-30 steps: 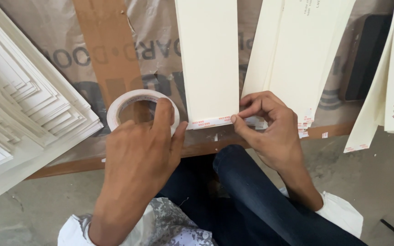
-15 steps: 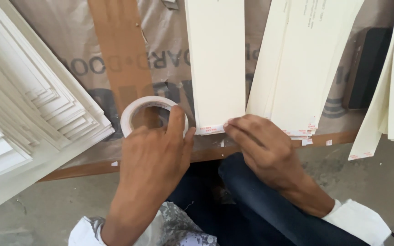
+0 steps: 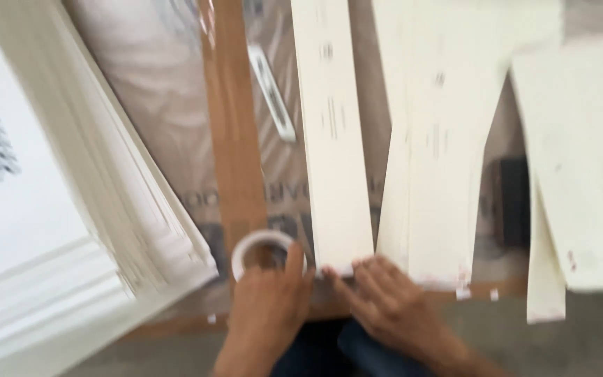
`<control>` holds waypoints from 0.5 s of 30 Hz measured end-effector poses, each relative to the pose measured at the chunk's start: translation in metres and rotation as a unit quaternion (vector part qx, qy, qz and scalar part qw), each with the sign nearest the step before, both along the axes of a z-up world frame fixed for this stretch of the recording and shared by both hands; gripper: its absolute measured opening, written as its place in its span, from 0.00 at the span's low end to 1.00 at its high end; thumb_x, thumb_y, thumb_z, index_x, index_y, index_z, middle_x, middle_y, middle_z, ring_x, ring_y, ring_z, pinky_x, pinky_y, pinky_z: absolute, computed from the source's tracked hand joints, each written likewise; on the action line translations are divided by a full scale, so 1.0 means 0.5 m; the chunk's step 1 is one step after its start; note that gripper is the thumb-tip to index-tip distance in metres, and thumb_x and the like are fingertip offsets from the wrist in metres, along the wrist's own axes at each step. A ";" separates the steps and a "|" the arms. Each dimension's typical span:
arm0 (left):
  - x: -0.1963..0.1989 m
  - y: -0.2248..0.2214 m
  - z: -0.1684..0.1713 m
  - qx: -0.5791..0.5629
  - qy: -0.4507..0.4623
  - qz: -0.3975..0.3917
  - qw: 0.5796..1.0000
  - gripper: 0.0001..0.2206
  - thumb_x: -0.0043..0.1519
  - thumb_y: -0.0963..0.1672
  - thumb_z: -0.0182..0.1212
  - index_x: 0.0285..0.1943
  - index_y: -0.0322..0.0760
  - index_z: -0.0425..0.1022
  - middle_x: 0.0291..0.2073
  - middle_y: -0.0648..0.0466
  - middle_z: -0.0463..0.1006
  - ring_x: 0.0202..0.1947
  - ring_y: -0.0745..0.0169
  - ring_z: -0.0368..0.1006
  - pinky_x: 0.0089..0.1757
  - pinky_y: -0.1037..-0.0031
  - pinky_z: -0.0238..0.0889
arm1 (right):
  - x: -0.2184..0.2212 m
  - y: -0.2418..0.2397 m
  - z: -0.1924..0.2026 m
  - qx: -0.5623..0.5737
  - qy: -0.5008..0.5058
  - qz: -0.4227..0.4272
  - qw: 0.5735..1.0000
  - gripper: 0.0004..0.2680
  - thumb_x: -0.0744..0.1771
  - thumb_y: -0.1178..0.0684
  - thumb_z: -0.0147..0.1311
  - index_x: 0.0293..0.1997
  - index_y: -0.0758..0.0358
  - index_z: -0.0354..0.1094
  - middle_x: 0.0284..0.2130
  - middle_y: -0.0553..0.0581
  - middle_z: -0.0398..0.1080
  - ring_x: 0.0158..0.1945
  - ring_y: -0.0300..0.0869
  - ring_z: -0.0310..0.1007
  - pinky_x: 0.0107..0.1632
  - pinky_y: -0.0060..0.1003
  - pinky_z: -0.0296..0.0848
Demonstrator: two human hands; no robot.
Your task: Applying double-sided adhesive strips to paper labels or inserts on a work table.
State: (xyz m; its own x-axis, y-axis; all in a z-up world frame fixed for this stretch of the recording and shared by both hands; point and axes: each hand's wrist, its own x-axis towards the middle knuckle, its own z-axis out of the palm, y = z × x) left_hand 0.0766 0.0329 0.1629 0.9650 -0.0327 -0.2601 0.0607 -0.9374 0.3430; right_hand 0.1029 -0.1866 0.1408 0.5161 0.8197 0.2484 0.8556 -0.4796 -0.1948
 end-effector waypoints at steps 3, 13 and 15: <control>-0.009 0.006 -0.052 -0.018 -0.055 -0.030 0.998 0.16 0.62 0.49 0.60 0.52 0.34 0.71 0.20 0.44 0.78 0.20 0.42 0.78 0.26 0.56 0.68 | 0.007 0.003 -0.028 -0.007 -0.034 -0.002 0.999 0.18 0.65 0.57 0.51 0.63 0.64 0.68 0.44 0.68 0.72 0.49 0.55 0.74 0.54 0.51 0.75; -0.090 -0.001 -0.298 -0.019 -0.277 -0.045 0.960 0.22 0.57 0.52 0.72 0.55 0.36 0.78 0.20 0.48 0.81 0.18 0.54 0.80 0.26 0.59 0.73 | -0.003 0.004 -0.138 -0.101 -0.050 0.036 0.993 0.10 0.69 0.54 0.52 0.54 0.66 0.73 0.35 0.64 0.73 0.39 0.52 0.77 0.41 0.47 0.80; -0.111 -0.004 -0.319 -0.020 -0.214 -0.006 0.977 0.24 0.53 0.52 0.75 0.55 0.38 0.81 0.21 0.45 0.83 0.19 0.49 0.81 0.21 0.56 0.72 | -0.008 -0.001 -0.157 -0.111 -0.072 0.041 0.990 0.09 0.70 0.55 0.52 0.53 0.66 0.74 0.34 0.63 0.72 0.37 0.50 0.77 0.38 0.44 0.80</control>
